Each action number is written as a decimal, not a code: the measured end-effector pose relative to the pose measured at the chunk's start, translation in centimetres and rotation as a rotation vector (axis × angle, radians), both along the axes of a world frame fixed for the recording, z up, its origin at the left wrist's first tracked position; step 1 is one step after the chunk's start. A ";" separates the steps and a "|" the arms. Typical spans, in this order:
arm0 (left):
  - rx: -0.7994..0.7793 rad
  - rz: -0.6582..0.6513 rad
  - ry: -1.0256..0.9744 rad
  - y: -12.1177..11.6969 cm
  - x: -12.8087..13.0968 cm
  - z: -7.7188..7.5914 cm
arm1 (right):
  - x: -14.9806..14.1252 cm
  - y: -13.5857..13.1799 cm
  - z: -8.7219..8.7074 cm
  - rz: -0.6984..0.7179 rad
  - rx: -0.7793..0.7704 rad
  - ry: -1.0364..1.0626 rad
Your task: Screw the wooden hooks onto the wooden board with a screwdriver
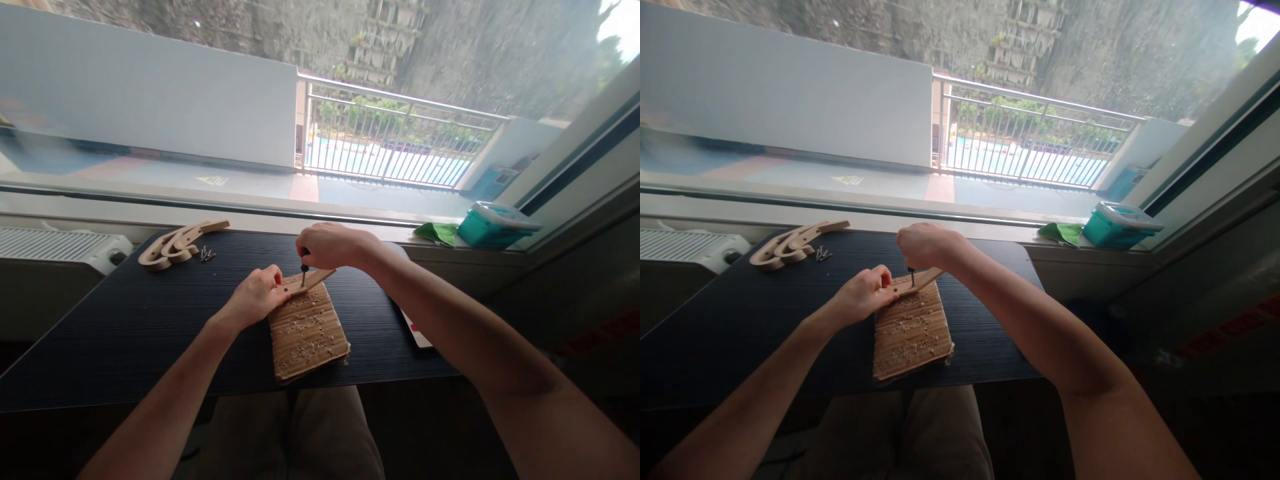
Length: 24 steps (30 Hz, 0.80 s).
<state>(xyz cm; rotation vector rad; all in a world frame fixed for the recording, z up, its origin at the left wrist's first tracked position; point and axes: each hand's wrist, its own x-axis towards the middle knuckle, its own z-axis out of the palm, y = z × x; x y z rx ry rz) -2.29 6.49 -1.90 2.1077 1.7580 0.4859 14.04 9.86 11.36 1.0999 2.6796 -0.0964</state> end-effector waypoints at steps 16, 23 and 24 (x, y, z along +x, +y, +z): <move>0.508 -0.042 0.062 -5.0 1.2 -0.5 | 0.5 0.6 -1.0 -0.031 0.017 0.040; 0.508 0.172 -0.098 -2.7 1.3 -0.8 | -0.1 1.0 -1.4 -0.054 0.036 0.028; 0.473 0.195 -0.152 -2.3 1.5 -1.2 | -0.1 1.0 -1.3 -0.068 0.036 0.024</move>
